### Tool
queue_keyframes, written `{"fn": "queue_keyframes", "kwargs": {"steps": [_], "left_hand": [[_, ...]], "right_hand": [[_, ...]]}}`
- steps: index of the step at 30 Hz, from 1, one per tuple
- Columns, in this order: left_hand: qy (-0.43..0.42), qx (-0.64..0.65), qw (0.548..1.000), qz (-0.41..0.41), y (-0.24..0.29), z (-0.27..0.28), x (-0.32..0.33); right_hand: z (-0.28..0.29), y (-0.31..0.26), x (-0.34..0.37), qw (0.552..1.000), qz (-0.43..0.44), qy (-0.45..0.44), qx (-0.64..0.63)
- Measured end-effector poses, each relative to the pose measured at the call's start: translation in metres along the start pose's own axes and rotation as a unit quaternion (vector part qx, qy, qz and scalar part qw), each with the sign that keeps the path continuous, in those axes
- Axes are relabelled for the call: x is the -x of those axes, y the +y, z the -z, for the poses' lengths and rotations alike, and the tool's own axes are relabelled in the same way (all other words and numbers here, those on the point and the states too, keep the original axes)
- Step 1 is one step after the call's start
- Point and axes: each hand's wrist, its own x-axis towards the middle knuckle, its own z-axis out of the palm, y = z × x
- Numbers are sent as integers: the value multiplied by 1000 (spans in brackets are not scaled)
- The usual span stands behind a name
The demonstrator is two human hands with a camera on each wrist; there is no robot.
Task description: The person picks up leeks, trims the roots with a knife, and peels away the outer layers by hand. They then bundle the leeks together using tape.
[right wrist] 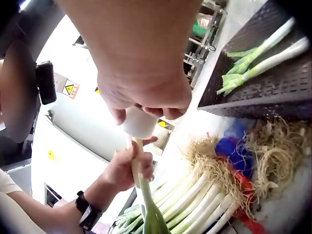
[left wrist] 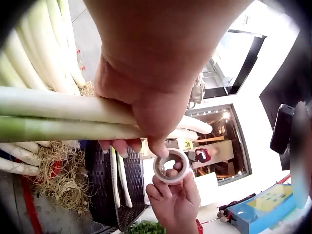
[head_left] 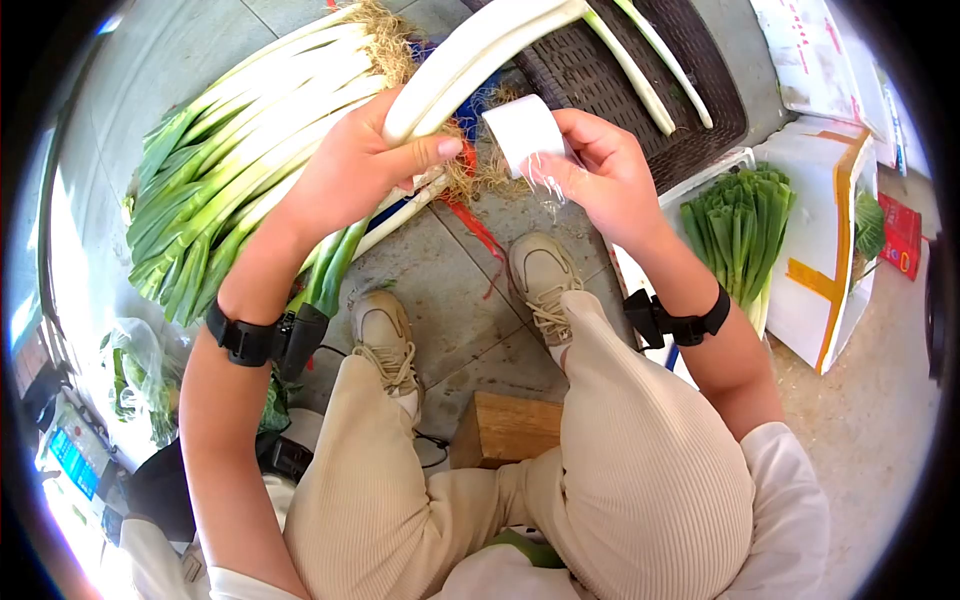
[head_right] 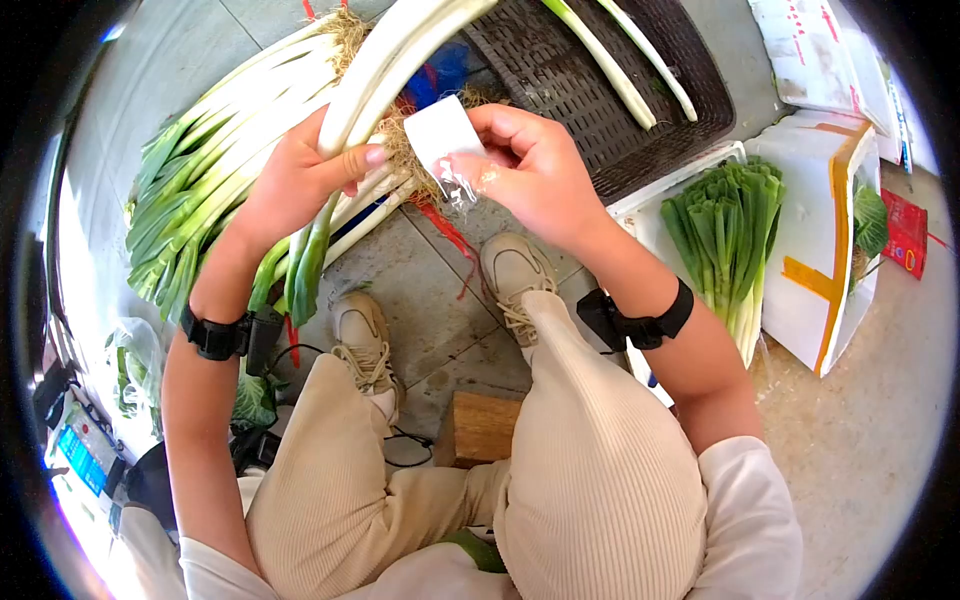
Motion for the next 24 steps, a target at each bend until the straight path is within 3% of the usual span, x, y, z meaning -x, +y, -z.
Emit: {"fn": "queue_keyframes", "kwargs": {"steps": [4,8,12,14,17,24], "left_hand": [[26,-60,998,-6,-7,-8,-3],[67,-127,989,-34,-8,-13,-1],[56,-118,990,-49,-14,-18,-5],[71,-132,982,-112,-20,-21,-7],[65,-141,986,-60,-9,-21,-4],[31,-106,992,-53,-11,-19,-15]], "right_hand": [[-2,-16,-3,996,-41,24,80],[-7,-18,-8,996,-38,28,76],[-8,-19,-13,991,-35,43,122],[-6,-22,-15,989,-33,52,133],[-5,-27,-17,981,-19,75,177],[-5,-42,-22,961,-73,92,249]]}}
